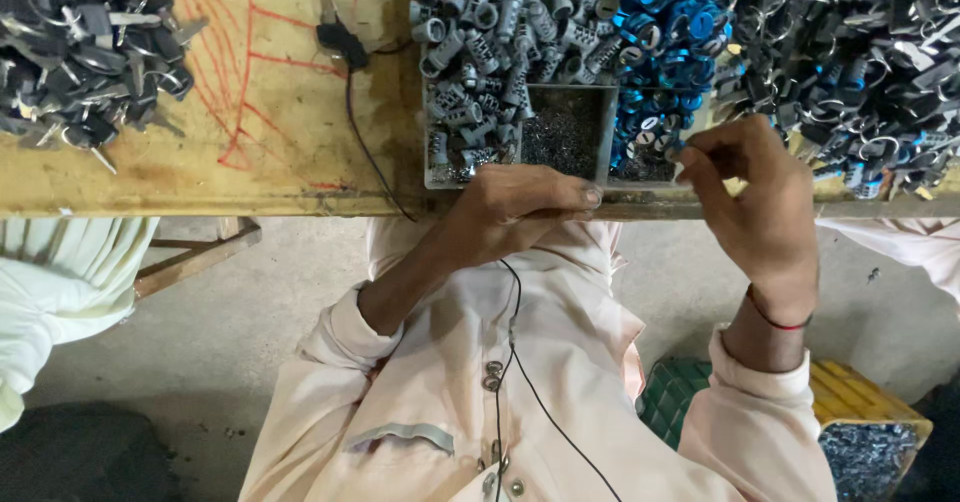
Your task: The person sits at a workbench and assembles small metal and plastic components by hand. They pick parts from a divided tray, fit pieces together between their fingers, and place finished assemblies back onto the table or tray, repeating the cycle throughout the clip.
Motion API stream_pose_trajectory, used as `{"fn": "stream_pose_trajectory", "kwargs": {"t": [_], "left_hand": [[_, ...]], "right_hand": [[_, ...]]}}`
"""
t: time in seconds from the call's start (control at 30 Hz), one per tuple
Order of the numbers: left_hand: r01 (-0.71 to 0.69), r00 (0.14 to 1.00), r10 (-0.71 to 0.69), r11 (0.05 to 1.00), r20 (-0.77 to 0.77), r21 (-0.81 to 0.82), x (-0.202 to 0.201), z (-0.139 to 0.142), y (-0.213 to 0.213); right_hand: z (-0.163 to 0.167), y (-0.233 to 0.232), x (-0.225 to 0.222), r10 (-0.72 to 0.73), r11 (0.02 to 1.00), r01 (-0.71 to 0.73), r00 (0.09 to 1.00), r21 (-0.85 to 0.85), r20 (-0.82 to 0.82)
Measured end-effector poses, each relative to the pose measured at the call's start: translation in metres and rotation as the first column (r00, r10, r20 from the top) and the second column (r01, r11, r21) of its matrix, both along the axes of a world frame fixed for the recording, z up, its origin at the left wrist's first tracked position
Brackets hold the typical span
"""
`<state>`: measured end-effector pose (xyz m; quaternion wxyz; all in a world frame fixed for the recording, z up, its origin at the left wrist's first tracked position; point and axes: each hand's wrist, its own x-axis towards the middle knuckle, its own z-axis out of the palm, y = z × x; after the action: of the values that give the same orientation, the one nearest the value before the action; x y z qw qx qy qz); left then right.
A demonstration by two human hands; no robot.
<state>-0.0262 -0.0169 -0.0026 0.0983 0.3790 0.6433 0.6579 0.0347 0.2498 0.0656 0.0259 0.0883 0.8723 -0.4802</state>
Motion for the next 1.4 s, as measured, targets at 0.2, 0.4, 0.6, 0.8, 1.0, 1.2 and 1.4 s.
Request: {"fn": "stream_pose_trajectory", "kwargs": {"t": [0.2, 0.4, 0.6, 0.8, 1.0, 1.2, 1.4], "left_hand": [[-0.059, 0.971, 0.022, 0.987, -0.24, -0.149, 0.005, 0.009, -0.001], [-0.105, 0.926, 0.028, 0.977, -0.377, -0.187, 0.003, 0.018, -0.011], [-0.134, 0.91, 0.031, 0.966, -0.413, -0.223, 0.005, 0.025, -0.013], [-0.102, 0.883, 0.0, 0.976, -0.47, -0.192, 0.002, 0.029, -0.013], [-0.083, 0.845, -0.056, 0.969, -0.531, -0.234, 0.002, 0.035, -0.016], [-0.121, 0.886, 0.069, 0.989, -0.459, -0.086, 0.005, 0.041, -0.009], [-0.175, 0.981, 0.173, 0.984, -0.093, -0.016, 0.03, 0.042, 0.004]], "right_hand": [[0.0, -0.025, 0.015, 0.022, 0.793, 0.086, 0.985, -0.603, 0.169], [0.005, -0.049, 0.024, 0.076, 0.802, 0.03, 0.985, -0.596, 0.153], [0.013, -0.05, 0.017, 0.13, 0.844, -0.087, 0.991, -0.529, 0.044], [0.006, -0.045, 0.017, 0.108, 0.781, 0.003, 0.984, -0.624, 0.14], [-0.005, -0.041, 0.017, 0.146, 0.769, 0.061, 0.952, -0.637, 0.268], [-0.014, -0.036, 0.019, 0.33, 0.653, -0.035, 0.913, -0.757, 0.241], [-0.009, -0.066, 0.033, 0.184, 0.471, 0.059, 0.969, -0.88, 0.163]]}}
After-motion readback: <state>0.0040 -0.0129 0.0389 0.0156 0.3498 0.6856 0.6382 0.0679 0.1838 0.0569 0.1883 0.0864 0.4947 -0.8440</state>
